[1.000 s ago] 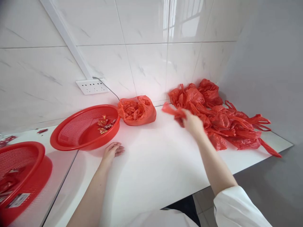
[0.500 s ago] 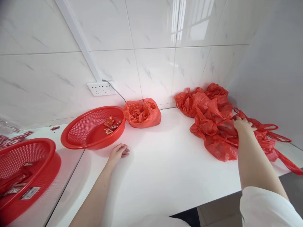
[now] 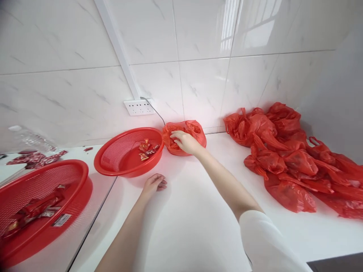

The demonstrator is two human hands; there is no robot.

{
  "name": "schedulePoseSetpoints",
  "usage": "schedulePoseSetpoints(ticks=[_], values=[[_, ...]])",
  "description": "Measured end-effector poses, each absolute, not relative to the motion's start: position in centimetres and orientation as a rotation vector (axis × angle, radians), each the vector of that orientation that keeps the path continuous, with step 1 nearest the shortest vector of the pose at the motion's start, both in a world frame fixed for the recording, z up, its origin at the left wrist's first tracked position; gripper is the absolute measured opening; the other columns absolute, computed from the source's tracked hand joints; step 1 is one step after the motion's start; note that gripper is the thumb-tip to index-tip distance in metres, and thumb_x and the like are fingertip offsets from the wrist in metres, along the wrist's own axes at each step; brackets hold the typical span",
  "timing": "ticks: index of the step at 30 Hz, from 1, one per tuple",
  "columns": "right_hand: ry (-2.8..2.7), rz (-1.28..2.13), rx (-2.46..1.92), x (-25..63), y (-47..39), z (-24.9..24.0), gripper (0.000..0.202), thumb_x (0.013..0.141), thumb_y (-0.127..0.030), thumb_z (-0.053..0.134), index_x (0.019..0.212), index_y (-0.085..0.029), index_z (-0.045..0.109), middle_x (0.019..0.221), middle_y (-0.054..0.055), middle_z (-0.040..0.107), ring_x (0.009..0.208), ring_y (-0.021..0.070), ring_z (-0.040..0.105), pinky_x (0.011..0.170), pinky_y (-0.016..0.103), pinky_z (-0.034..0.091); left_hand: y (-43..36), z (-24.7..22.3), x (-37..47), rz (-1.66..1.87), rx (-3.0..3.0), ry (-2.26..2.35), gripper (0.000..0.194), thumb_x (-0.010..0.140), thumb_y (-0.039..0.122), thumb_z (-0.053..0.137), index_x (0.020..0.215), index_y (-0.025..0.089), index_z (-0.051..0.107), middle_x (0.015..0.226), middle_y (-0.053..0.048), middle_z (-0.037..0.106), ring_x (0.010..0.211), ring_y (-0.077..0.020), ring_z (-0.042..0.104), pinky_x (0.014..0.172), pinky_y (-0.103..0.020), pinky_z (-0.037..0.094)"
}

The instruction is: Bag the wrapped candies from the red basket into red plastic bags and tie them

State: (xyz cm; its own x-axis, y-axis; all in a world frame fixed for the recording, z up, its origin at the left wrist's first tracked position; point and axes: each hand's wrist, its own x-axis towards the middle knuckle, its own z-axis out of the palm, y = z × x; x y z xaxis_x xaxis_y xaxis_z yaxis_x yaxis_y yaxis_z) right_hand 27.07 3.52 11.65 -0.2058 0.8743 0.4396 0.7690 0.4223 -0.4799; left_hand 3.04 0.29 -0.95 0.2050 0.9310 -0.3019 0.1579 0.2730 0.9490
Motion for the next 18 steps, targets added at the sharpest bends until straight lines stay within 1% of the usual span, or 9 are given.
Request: schedulePoseSetpoints(ticks=[1, 3, 4, 6, 8, 10, 13, 16, 18], values=[[-1.928, 0.182, -1.540, 26.0, 4.7, 11.0, 0.042, 0.086, -0.016, 0.051, 0.128, -0.021, 0.057, 0.138, 0.007, 0.053, 0.120, 0.0206, 0.056, 0.096, 0.031, 0.047, 0.3, -1.0, 3.1, 0.767, 1.174, 1.253, 0.035, 0.065, 0.045, 0.072, 0.078, 0.017, 0.057, 0.067, -0.002, 0.067, 0.056, -0.0139, 0.065, 0.056, -0.024, 0.049], [-1.783, 0.164, -1.751, 24.9, 6.5, 10.0, 0.049, 0.081, -0.014, 0.058, 0.129, -0.017, 0.054, 0.134, 0.013, 0.054, 0.111, 0.0250, 0.060, 0.088, 0.034, 0.050, 0.2, -1.1, 3.1, 0.772, 1.167, 1.253, 0.035, 0.065, 0.045, 0.071, 0.079, 0.017, 0.056, 0.065, -0.001, 0.066, 0.055, -0.0138, 0.065, 0.055, -0.024, 0.049], [-1.728, 0.160, -1.802, 24.7, 7.1, 9.6, 0.044, 0.080, -0.015, 0.058, 0.123, -0.016, 0.057, 0.127, 0.015, 0.058, 0.106, 0.0262, 0.061, 0.085, 0.035, 0.050, 0.2, -1.1, 3.1, 0.775, 1.163, 1.254, 0.035, 0.066, 0.045, 0.071, 0.080, 0.017, 0.055, 0.065, -0.001, 0.066, 0.054, -0.0138, 0.064, 0.054, -0.024, 0.049], [-1.658, 0.138, -1.841, 24.7, 7.7, 9.2, 0.027, 0.083, -0.019, 0.055, 0.109, -0.017, 0.061, 0.113, 0.013, 0.063, 0.100, 0.0265, 0.062, 0.080, 0.036, 0.050, 0.2, -1.2, 3.2, 0.780, 1.157, 1.255, 0.034, 0.067, 0.044, 0.071, 0.081, 0.017, 0.055, 0.064, -0.001, 0.065, 0.054, -0.0137, 0.064, 0.054, -0.024, 0.049], [-1.563, 0.060, -1.827, 25.0, 7.7, 9.4, 0.019, 0.088, -0.025, 0.048, 0.103, -0.019, 0.058, 0.109, 0.011, 0.063, 0.099, 0.0252, 0.060, 0.079, 0.036, 0.049, 0.1, -1.2, 3.2, 0.787, 1.155, 1.255, 0.033, 0.068, 0.044, 0.070, 0.081, 0.018, 0.055, 0.065, -0.001, 0.065, 0.054, -0.0138, 0.064, 0.053, -0.024, 0.049], [-1.431, -0.060, -1.703, 25.4, 7.5, 10.1, 0.014, 0.089, -0.027, 0.045, 0.097, -0.019, 0.054, 0.109, 0.011, 0.060, 0.098, 0.0230, 0.059, 0.081, 0.035, 0.048, 0.0, -1.2, 3.2, 0.795, 1.157, 1.255, 0.032, 0.068, 0.043, 0.070, 0.081, 0.018, 0.055, 0.064, -0.001, 0.065, 0.053, -0.0141, 0.064, 0.053, -0.024, 0.048], [-1.248, -0.185, -1.367, 25.7, 6.5, 11.4, 0.004, 0.086, -0.020, 0.043, 0.084, -0.021, 0.045, 0.105, 0.010, 0.060, 0.101, 0.0200, 0.058, 0.086, 0.034, 0.046, -0.2, -0.9, 3.4, 0.820, 1.169, 1.253, 0.033, 0.069, 0.044, 0.070, 0.081, 0.017, 0.055, 0.066, -0.001, 0.064, 0.052, -0.0146, 0.064, 0.051, -0.025, 0.048], [-1.187, -0.197, -1.106, 25.6, 4.7, 12.1, 0.013, 0.082, -0.015, 0.045, 0.077, -0.024, 0.036, 0.098, 0.007, 0.061, 0.099, 0.0196, 0.059, 0.084, 0.035, 0.046, -0.7, -0.2, 3.6, 0.875, 1.190, 1.241, 0.034, 0.073, 0.049, 0.067, 0.082, 0.018, 0.054, 0.072, -0.001, 0.065, 0.054, -0.0142, 0.065, 0.053, -0.025, 0.049], [-1.213, -0.231, -0.988, 25.3, 3.0, 11.8, 0.019, 0.077, -0.011, 0.047, 0.075, -0.024, 0.034, 0.096, 0.006, 0.060, 0.096, 0.0204, 0.059, 0.083, 0.037, 0.046, -1.1, 0.4, 3.6, 0.940, 1.210, 1.196, 0.036, 0.076, 0.053, 0.063, 0.084, 0.018, 0.055, 0.076, -0.001, 0.065, 0.058, -0.0142, 0.066, 0.056, -0.025, 0.050]])
